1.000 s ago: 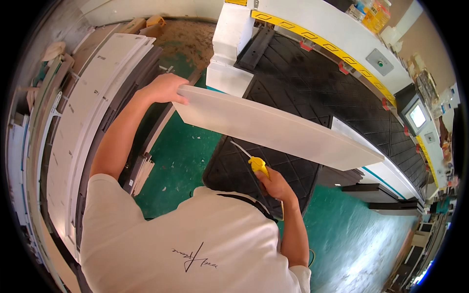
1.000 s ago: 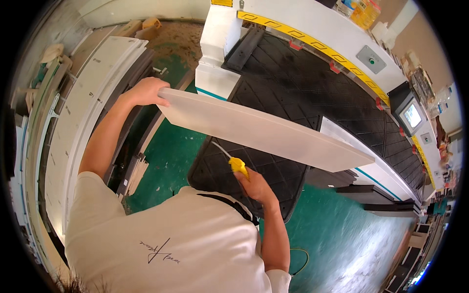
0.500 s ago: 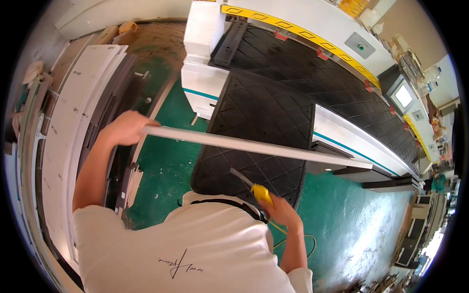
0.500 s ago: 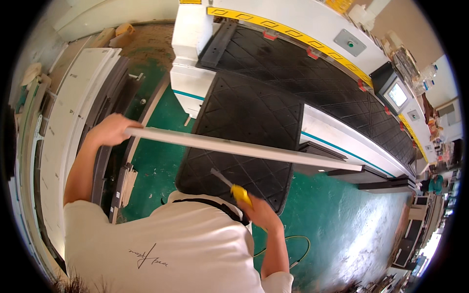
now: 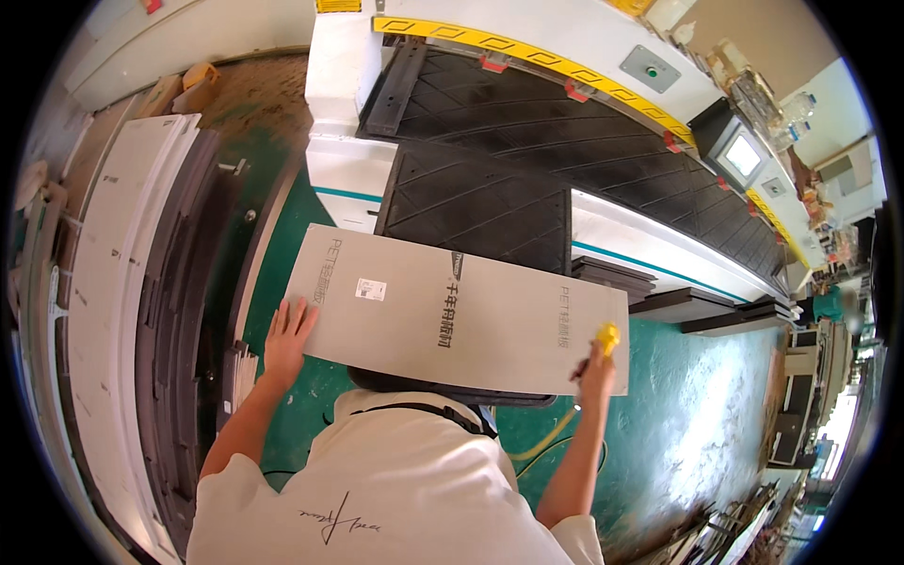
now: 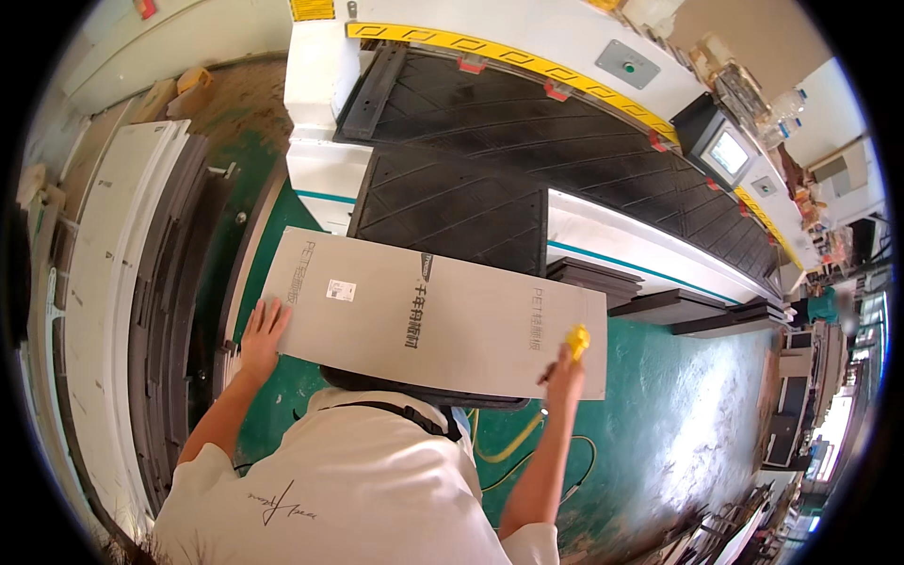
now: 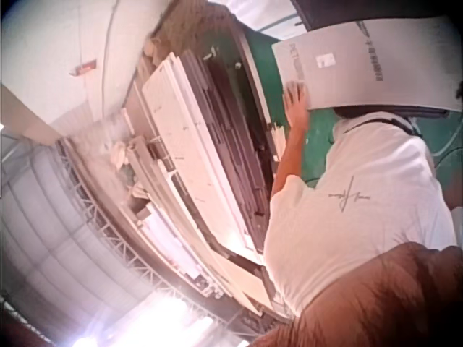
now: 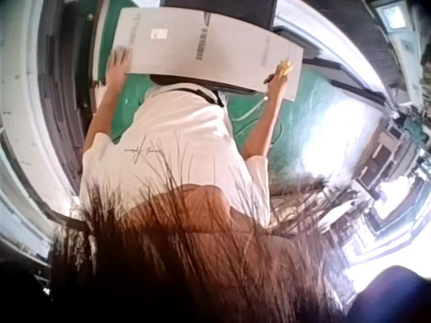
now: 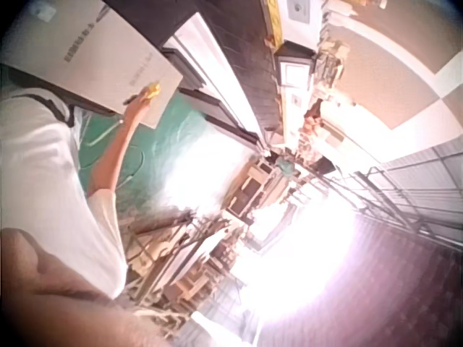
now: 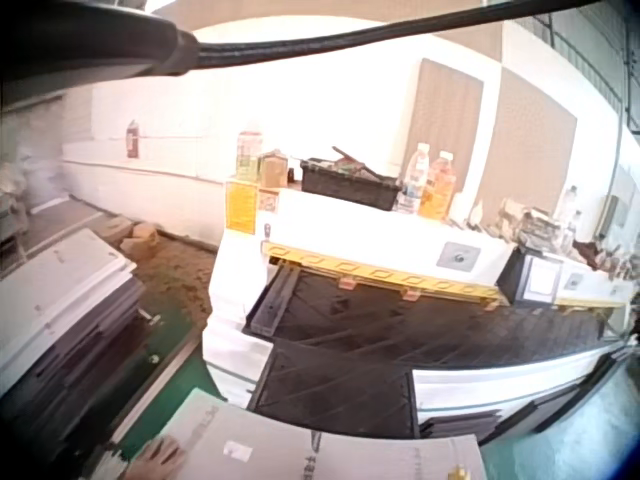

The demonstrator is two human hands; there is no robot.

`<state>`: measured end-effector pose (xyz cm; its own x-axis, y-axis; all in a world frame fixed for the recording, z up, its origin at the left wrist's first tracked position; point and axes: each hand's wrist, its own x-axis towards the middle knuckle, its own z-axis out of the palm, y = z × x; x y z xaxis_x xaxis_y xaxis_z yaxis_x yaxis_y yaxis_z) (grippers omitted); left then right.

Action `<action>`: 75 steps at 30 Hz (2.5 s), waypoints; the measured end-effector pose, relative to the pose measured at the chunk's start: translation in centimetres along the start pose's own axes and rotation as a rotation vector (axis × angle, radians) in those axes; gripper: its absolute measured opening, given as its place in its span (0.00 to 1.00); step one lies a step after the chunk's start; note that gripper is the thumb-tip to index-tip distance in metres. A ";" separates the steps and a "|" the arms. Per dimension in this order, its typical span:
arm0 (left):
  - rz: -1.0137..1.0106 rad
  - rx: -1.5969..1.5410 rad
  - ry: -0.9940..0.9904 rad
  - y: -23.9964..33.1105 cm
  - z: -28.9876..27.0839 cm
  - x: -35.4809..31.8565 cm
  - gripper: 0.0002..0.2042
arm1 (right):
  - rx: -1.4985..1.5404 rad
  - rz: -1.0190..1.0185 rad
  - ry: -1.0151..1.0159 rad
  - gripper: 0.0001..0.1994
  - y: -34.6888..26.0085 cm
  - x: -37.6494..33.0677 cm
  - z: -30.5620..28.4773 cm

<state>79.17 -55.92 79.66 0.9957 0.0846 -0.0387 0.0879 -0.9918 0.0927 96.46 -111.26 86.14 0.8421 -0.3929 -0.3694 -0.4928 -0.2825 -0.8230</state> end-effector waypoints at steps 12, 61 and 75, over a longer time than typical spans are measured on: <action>0.030 -0.239 -0.419 6.7 -4.1 3.5 0.35 | 0.487 -0.188 -0.785 0.18 -4.1 -9.7 27.7; -1.038 -0.622 -0.681 5.9 2.1 8.2 0.17 | 0.691 0.067 -0.424 0.03 -6.5 34.2 -8.7; 0.364 -0.373 -0.328 28.2 0.3 25.0 0.29 | -0.410 -0.039 -0.600 0.11 -2.0 33.3 -12.7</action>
<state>106.56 -81.82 80.96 0.9076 -0.3458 -0.2380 -0.1921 -0.8462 0.4971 122.67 -134.86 80.98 0.7779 0.1385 -0.6129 -0.4032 -0.6381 -0.6559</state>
